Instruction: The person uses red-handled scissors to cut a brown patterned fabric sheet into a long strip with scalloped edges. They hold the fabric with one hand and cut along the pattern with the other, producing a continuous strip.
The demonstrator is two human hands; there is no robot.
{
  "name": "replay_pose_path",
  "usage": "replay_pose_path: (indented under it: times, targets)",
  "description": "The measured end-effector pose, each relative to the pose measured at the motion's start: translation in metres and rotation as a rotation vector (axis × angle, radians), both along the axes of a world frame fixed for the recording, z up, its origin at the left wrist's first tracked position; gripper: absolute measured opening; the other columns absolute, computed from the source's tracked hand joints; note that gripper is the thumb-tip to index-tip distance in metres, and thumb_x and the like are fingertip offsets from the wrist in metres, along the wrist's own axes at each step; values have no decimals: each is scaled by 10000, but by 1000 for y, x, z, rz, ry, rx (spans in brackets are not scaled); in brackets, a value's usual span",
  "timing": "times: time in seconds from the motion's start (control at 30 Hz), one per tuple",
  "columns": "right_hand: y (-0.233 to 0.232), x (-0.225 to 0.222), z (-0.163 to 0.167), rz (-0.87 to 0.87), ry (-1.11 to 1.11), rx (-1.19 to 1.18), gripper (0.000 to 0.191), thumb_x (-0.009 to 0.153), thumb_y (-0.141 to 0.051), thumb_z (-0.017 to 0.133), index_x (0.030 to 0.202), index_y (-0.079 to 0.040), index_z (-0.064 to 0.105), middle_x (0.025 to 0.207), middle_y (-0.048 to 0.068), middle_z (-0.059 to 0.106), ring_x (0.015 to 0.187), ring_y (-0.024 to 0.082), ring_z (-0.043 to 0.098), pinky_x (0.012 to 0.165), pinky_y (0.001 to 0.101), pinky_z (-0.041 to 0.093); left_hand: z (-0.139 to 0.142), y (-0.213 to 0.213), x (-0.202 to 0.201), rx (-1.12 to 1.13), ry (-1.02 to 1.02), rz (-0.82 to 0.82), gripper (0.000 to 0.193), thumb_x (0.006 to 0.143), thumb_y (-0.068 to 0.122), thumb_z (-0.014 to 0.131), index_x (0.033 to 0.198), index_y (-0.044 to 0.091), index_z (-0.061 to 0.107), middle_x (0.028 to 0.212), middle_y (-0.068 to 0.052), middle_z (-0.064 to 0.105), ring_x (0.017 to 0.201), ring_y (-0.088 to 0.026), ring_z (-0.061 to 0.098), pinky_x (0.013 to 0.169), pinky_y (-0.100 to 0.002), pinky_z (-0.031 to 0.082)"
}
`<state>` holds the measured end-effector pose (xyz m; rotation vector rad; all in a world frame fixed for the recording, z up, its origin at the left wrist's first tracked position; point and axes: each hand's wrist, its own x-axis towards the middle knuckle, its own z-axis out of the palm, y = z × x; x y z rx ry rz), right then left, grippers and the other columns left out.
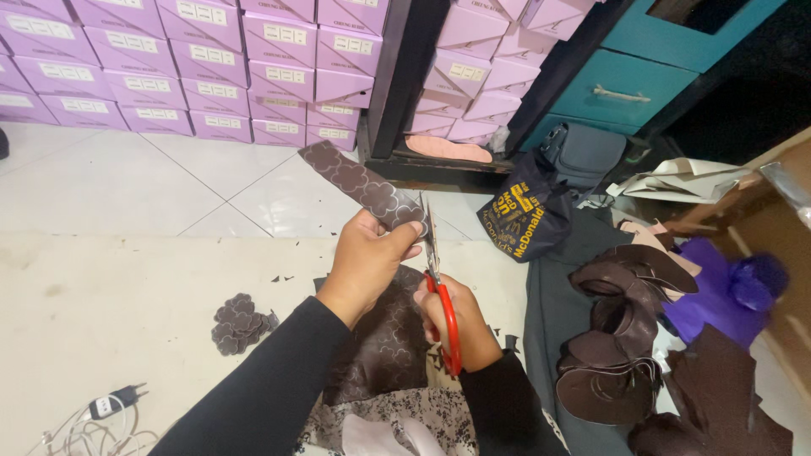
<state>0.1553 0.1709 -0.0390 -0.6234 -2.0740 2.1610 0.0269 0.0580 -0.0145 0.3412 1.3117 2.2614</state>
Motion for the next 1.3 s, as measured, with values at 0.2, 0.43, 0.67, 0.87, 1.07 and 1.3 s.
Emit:
replay_pose_path:
  times: [0.2,0.43,0.67,0.87,1.07,1.3]
  targets:
    - [-2,0,2,6,51,27,120,905,-125,582,828,-38,552,630,9,480,465,113,453,425,281,399,1,-3,0,19,-1,8,173,880,35,715,1035,-8,651,954,-74,720,797,-116,691,719,-257,620]
    - [-4,3,6,27,52,13,141,913,-125,585,809,-38,548,594,9,470,466,103,431,435,274,372,5,-7,-2,26,8,-14,185,875,25,699,1049,-6,646,961,-67,725,807,-108,697,712,-246,613]
    - [-1,4,14,76,33,55,153,935,-124,592,811,-38,569,570,-8,482,455,90,428,441,265,362,5,-13,-8,32,143,-24,255,887,9,695,1108,-17,571,995,-69,710,843,-116,692,726,-268,619]
    - [-1,8,19,104,30,68,153,953,-140,604,831,-54,572,583,-28,485,471,65,432,451,250,355,7,-18,-12,-5,228,-54,315,884,2,676,1162,-12,530,1020,-76,698,858,-122,700,731,-278,623]
    - [4,5,21,120,-33,96,161,948,-142,608,814,-60,575,570,-33,480,447,67,436,432,252,346,8,-22,-16,-52,267,-66,374,871,-2,673,1201,-14,498,1046,-89,689,867,-127,706,722,-278,627]
    - [4,7,21,131,-23,100,175,949,-144,624,805,-60,572,556,-48,461,437,50,401,414,245,287,9,-25,-18,-84,262,-71,394,869,-8,673,1211,-13,477,1032,-106,686,846,-140,713,706,-290,627]
